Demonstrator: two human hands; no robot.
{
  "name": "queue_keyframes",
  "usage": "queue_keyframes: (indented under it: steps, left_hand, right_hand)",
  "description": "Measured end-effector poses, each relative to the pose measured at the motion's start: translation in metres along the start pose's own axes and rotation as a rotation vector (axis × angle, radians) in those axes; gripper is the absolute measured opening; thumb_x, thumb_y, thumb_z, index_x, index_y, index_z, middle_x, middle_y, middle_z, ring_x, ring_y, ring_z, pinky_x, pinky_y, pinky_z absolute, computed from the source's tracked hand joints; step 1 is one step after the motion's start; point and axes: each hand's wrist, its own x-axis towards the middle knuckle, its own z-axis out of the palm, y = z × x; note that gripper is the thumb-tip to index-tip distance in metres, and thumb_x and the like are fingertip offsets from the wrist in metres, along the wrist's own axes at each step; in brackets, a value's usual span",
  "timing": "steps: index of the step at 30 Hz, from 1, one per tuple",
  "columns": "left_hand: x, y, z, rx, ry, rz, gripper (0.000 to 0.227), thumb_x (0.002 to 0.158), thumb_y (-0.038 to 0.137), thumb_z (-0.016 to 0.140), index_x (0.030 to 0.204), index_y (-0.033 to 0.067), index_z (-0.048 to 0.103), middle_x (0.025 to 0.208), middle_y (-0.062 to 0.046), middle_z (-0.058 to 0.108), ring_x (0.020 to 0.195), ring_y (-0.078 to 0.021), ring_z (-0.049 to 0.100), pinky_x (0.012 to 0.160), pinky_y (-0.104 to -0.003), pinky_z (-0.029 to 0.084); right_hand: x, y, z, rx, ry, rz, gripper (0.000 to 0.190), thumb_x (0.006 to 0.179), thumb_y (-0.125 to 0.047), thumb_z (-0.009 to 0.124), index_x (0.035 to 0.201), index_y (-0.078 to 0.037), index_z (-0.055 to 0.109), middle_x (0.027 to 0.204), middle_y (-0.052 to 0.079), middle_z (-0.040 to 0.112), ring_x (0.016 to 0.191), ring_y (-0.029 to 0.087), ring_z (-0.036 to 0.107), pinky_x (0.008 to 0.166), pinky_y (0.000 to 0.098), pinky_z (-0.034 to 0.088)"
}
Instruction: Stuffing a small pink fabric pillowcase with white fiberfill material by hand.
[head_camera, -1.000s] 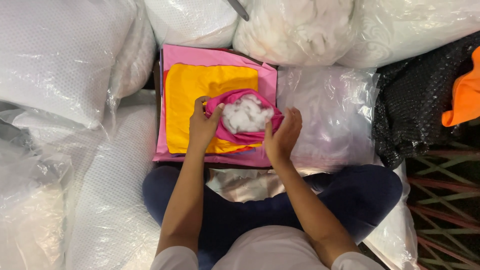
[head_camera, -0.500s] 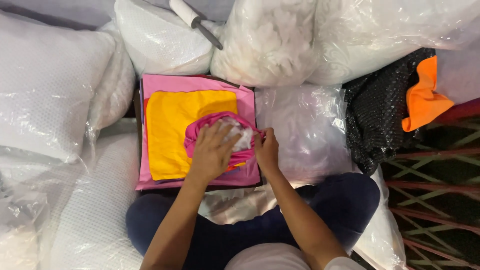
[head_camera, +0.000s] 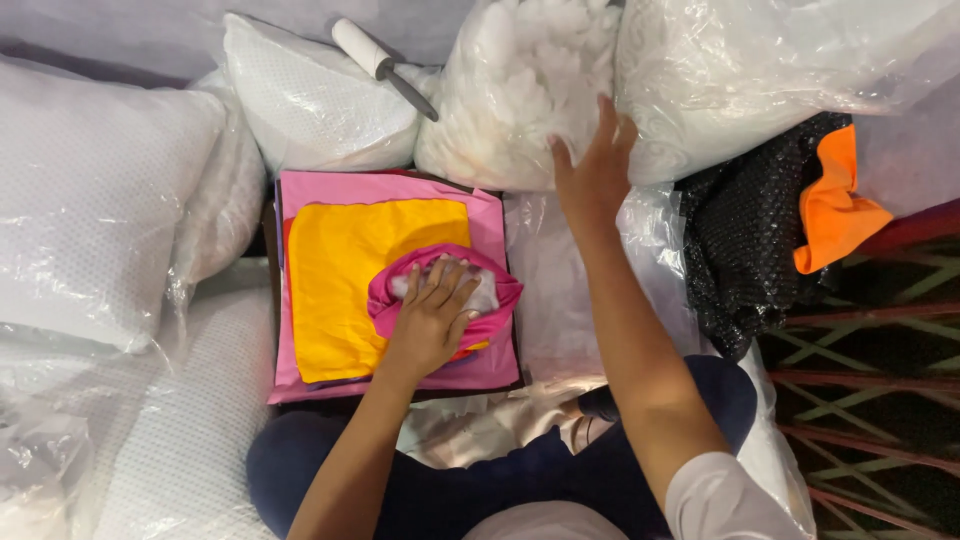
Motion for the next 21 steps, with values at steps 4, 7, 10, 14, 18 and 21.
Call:
queue_keyframes:
  steps: [4, 7, 10, 14, 18, 21]
  left_hand:
    - [0.008, 0.004, -0.014, -0.057, 0.071, 0.011, 0.035, 0.105, 0.021, 0.05, 0.133, 0.0054, 0.061, 0.144, -0.018, 0.058, 0.141, -0.0424, 0.048, 0.118, -0.065, 0.029]
    - [0.01, 0.005, -0.017, -0.059, 0.11, 0.002, 0.036, 0.105, 0.018, 0.048, 0.137, 0.0074, 0.059, 0.144, -0.017, 0.058, 0.141, -0.0432, 0.049, 0.119, -0.061, 0.031]
    - [0.013, 0.007, -0.021, -0.083, 0.159, -0.006, 0.03, 0.105, 0.013, 0.05, 0.132, 0.007, 0.061, 0.142, -0.018, 0.06, 0.14, -0.0432, 0.05, 0.119, -0.06, 0.033]
    - [0.014, 0.009, -0.021, -0.186, 0.263, 0.012, 0.028, 0.102, 0.002, 0.051, 0.126, 0.001, 0.065, 0.137, -0.021, 0.062, 0.135, -0.0429, 0.055, 0.116, -0.056, 0.042]
    - [0.017, 0.015, -0.026, -0.339, 0.36, -0.017, 0.028, 0.103, -0.002, 0.051, 0.126, -0.0003, 0.066, 0.131, -0.02, 0.066, 0.129, -0.0382, 0.063, 0.113, -0.047, 0.051]
    - [0.015, 0.012, -0.023, -0.446, 0.367, -0.148, 0.028, 0.104, 0.005, 0.052, 0.127, 0.0012, 0.066, 0.128, -0.017, 0.069, 0.122, -0.0309, 0.068, 0.105, -0.039, 0.056]
  right_hand:
    - [0.064, -0.002, 0.017, -0.171, -0.179, -0.027, 0.095, 0.099, -0.045, 0.078, 0.16, -0.039, 0.005, 0.164, 0.026, 0.025, 0.115, 0.045, 0.067, 0.091, 0.0598, 0.051]
    - [0.092, 0.019, 0.031, -0.138, -0.338, -0.211, 0.053, 0.095, -0.021, 0.062, 0.146, -0.023, 0.049, 0.125, 0.02, 0.049, 0.105, 0.04, 0.06, 0.086, 0.0491, 0.051]
    - [0.087, 0.016, 0.015, 0.188, -0.072, -0.228, 0.012, 0.094, -0.009, 0.061, 0.096, -0.013, 0.071, 0.091, 0.003, 0.064, 0.081, 0.018, 0.061, 0.075, 0.0324, 0.05]
    - [0.067, -0.005, -0.008, 0.614, 0.127, -0.069, 0.011, 0.096, -0.004, 0.059, 0.096, -0.012, 0.066, 0.088, 0.0, 0.063, 0.068, 0.01, 0.062, 0.062, 0.0244, 0.059]
    - [0.062, -0.007, -0.012, 0.894, 0.256, -0.091, 0.004, 0.097, -0.005, 0.065, 0.094, -0.008, 0.065, 0.078, 0.003, 0.061, 0.064, 0.012, 0.063, 0.056, 0.0268, 0.063]
    - [0.052, -0.001, -0.012, 0.962, 0.331, -0.147, 0.004, 0.097, -0.002, 0.06, 0.096, -0.007, 0.06, 0.081, 0.006, 0.06, 0.061, 0.014, 0.059, 0.06, 0.0279, 0.057]
